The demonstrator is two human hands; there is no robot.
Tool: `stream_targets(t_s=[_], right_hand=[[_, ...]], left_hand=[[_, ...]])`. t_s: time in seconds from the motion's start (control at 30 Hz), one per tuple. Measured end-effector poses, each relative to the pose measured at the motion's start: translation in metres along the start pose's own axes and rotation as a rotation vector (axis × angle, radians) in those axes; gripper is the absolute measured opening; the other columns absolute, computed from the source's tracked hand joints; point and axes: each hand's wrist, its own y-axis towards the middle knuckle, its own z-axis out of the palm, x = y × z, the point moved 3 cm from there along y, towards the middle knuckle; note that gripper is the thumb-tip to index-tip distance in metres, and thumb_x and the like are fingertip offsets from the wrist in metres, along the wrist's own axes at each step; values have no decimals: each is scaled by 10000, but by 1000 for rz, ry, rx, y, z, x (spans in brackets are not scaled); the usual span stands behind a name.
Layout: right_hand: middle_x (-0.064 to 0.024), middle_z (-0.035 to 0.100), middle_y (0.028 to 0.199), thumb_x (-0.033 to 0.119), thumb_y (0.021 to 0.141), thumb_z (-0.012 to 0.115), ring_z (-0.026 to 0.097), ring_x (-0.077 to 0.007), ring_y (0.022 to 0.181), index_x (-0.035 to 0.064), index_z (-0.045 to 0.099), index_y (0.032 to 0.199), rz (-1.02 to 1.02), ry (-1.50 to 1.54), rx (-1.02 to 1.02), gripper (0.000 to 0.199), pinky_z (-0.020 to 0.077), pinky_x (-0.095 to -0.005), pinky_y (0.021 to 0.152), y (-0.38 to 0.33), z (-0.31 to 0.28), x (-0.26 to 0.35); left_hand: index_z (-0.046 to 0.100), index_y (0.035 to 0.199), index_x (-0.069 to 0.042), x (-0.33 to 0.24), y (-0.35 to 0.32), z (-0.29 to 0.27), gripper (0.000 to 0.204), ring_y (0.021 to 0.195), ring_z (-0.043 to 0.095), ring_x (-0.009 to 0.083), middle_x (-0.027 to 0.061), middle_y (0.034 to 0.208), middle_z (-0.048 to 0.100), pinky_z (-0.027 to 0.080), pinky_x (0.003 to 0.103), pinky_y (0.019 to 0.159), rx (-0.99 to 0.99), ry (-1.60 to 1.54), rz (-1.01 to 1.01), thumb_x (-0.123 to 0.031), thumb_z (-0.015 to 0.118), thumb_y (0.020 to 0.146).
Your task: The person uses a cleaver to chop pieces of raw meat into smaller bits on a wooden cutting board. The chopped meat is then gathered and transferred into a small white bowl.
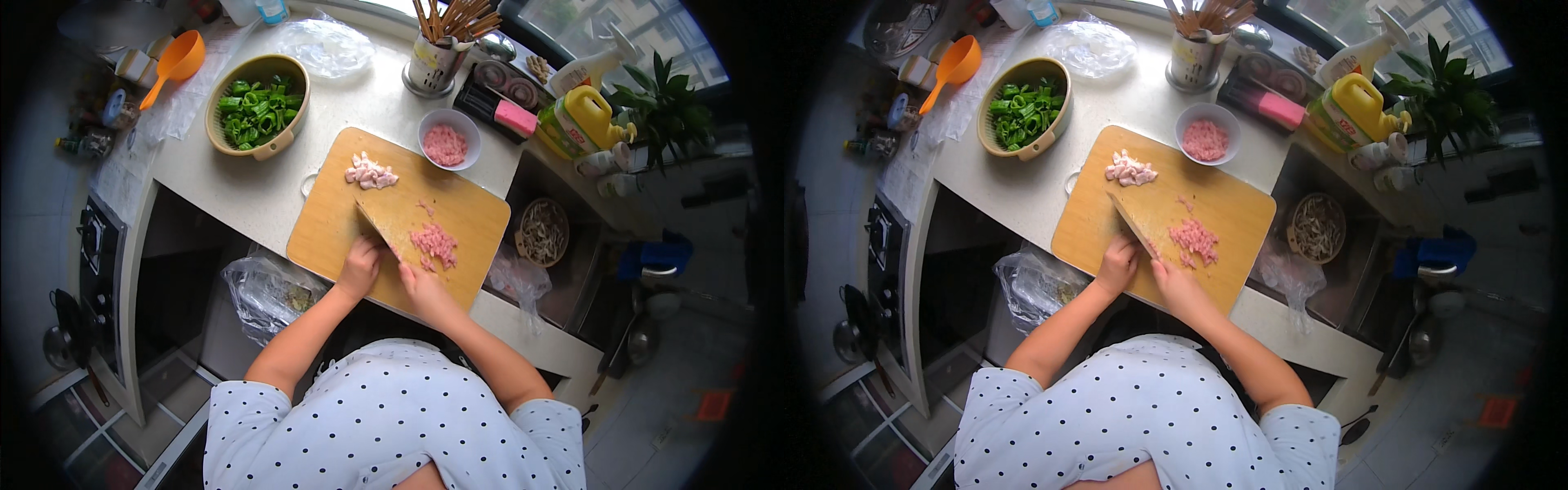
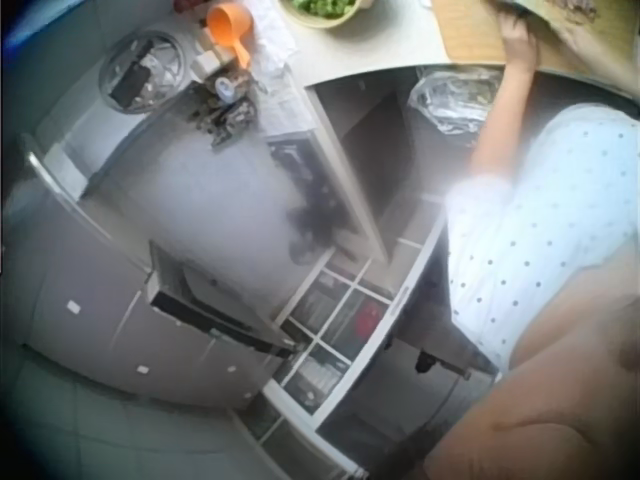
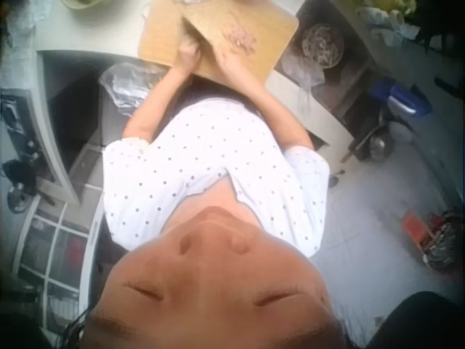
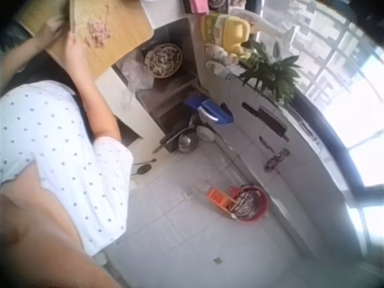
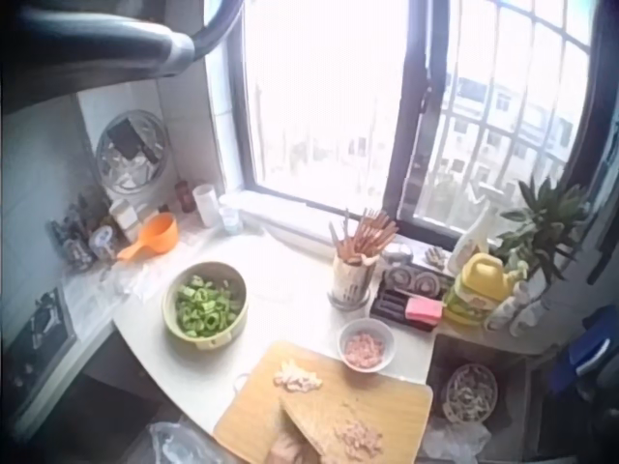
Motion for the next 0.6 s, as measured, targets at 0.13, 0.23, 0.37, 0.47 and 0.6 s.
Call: stream_targets(t_s=[0.13,0.23,0.37,0.47,0.6], right_hand=[[-289,621,863,373,1012,382,595,-483,831,-2,614,935,-56,36,-66,449,468,-518,732,11,10,-17],[-293,619,868,379,1014,380,601,-476,821,-10,615,952,73,107,-19,459,472,-507,725,-13,-1,-45],[-293,624,876,374,1013,387,606,-469,822,-18,616,982,130,36,102,455,477,-496,727,-35,-21,-28],[-294,627,880,366,1010,397,605,-475,837,-14,619,993,63,-5,80,440,475,-510,740,-37,-19,-19],[-300,625,875,358,1008,405,600,-484,848,-10,621,998,38,21,49,427,468,-533,753,-20,-7,-1]], left_hand=[[658,902,13,-2,3,-5,174,921,593,357,168,968,625,502,409,817,17,7,23,74,620,743],[652,905,23,-2,-4,-8,157,896,600,344,166,948,630,502,393,802,-45,-49,-36,75,635,759],[651,921,25,-4,-9,-18,169,948,607,334,157,960,628,500,390,825,-66,-34,-105,78,619,764],[663,949,23,-7,-7,-15,213,982,599,345,163,984,635,494,397,864,-14,4,-47,86,618,751],[678,986,1,2,-8,-3,276,1019,582,357,164,994,635,483,408,895,-13,46,7,83,616,730]])
